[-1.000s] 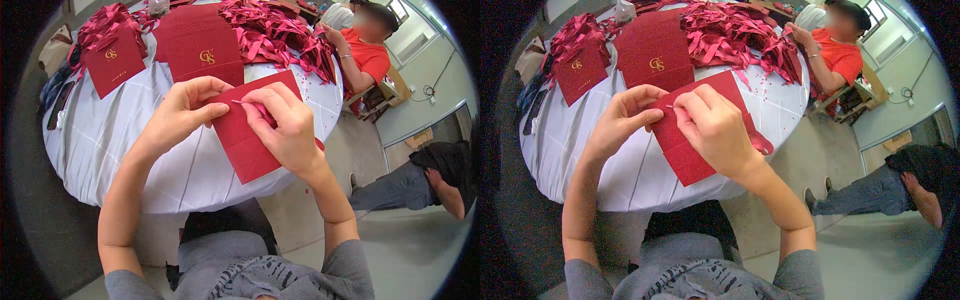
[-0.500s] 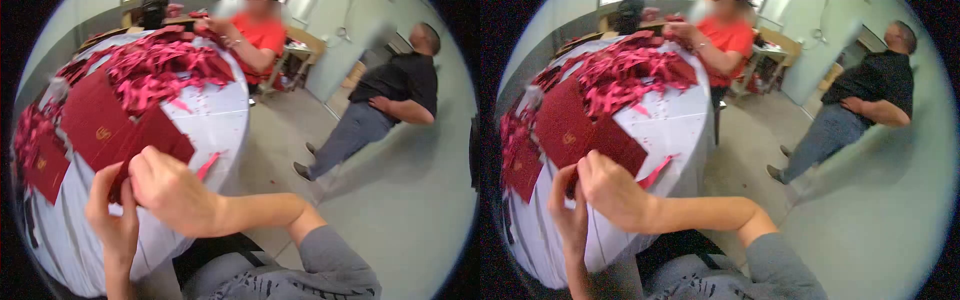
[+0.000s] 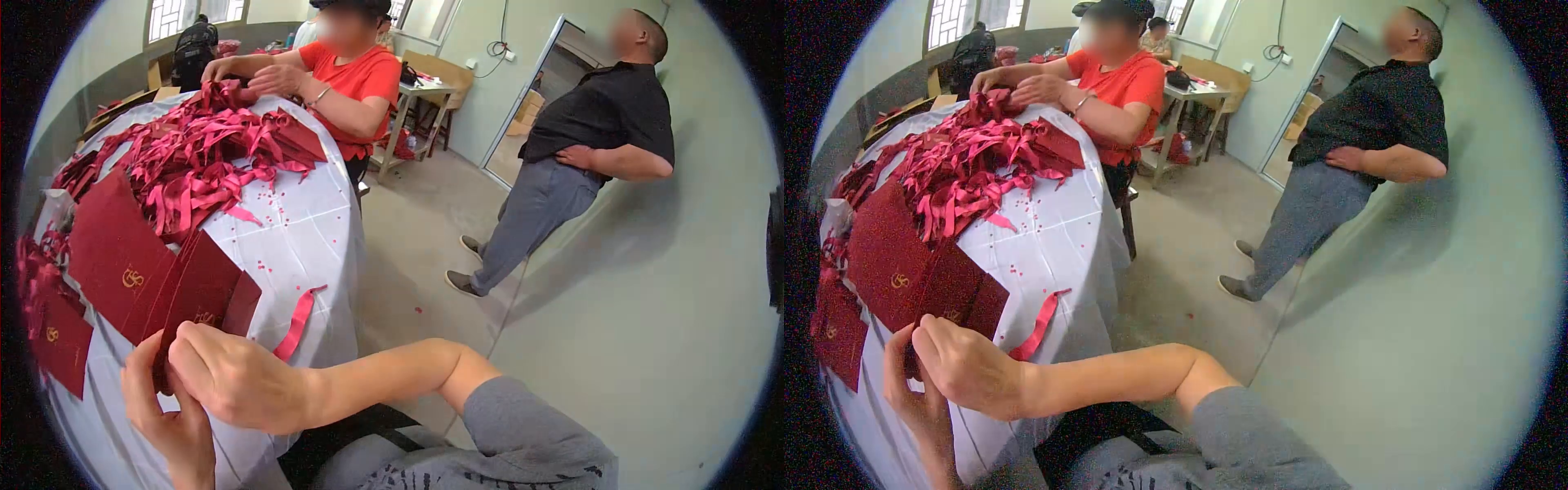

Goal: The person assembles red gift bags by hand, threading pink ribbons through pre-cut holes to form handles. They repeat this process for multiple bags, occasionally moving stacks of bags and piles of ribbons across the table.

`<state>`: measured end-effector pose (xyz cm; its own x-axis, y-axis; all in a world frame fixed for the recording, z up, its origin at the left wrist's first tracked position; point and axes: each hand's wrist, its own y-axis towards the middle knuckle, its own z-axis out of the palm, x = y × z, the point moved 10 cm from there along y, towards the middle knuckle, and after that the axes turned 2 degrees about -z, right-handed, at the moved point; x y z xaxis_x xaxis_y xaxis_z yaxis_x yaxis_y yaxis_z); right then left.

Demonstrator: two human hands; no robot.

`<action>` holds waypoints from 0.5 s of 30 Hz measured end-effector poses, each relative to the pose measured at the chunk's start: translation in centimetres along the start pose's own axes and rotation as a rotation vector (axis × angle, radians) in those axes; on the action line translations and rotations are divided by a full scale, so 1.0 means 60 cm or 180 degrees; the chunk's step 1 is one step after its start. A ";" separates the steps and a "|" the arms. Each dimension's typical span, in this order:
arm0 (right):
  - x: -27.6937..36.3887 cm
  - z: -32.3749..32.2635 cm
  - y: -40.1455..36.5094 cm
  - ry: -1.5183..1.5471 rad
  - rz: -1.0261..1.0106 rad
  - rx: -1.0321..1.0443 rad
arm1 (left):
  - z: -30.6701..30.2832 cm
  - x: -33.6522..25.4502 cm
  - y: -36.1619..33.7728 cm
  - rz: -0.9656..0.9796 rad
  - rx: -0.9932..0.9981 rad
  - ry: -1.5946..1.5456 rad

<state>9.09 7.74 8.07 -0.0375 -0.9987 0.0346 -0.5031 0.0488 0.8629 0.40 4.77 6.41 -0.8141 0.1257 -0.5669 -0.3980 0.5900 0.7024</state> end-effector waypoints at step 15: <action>-0.054 0.010 -0.007 0.1077 0.0580 -0.0299 | 0.014 -0.013 0.003 0.0299 0.0383 0.0337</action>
<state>8.91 10.95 7.27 0.1757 -0.9231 0.3420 -0.4326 0.2396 0.8692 1.33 5.45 6.59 -0.8878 0.1039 -0.4484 -0.2698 0.6717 0.6899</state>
